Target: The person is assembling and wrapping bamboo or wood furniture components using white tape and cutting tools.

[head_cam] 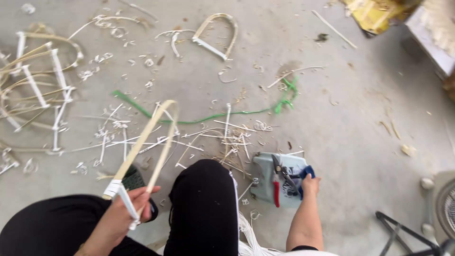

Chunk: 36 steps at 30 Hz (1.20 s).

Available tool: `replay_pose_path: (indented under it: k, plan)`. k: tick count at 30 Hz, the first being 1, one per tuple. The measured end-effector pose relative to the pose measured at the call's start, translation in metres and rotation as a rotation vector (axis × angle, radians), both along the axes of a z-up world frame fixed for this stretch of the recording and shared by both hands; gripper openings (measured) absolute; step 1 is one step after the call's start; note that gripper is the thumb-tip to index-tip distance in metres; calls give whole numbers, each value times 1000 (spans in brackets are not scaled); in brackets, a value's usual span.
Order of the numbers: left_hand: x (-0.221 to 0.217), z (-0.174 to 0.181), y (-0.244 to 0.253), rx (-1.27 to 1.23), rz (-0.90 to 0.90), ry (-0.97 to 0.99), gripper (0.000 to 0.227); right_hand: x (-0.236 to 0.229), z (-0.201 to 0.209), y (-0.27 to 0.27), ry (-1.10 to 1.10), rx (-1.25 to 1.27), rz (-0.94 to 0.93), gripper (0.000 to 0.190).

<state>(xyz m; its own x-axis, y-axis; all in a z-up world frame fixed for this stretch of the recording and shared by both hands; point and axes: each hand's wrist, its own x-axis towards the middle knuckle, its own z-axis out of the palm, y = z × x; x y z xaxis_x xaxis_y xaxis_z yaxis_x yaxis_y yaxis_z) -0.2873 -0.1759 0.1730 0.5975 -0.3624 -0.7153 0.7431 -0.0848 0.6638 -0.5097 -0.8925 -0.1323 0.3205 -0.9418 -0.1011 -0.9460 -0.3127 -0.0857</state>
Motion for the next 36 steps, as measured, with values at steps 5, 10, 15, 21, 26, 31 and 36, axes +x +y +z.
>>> replay_pose_path:
  k: [5,10,15,21,26,31,36]
  plan:
    - [7,31,-22,0,-98,-5,43,18,58,11,-47,24,-32,46]
    - [10,27,-26,-189,-126,-45,44,119,188,88,-1035,790,178,22]
    - [8,22,-33,-264,-112,-3,40,196,283,356,-742,1157,413,37]
    - [-10,7,6,-142,-152,-154,27,246,306,496,-536,1326,525,35]
    - [-28,12,39,-160,-205,-105,30,270,320,499,-498,1005,459,43]
    - [-39,11,69,-77,-243,-175,31,282,298,496,-558,1056,922,40]
    - [-3,66,83,-172,-267,160,30,276,314,514,-356,937,739,29]
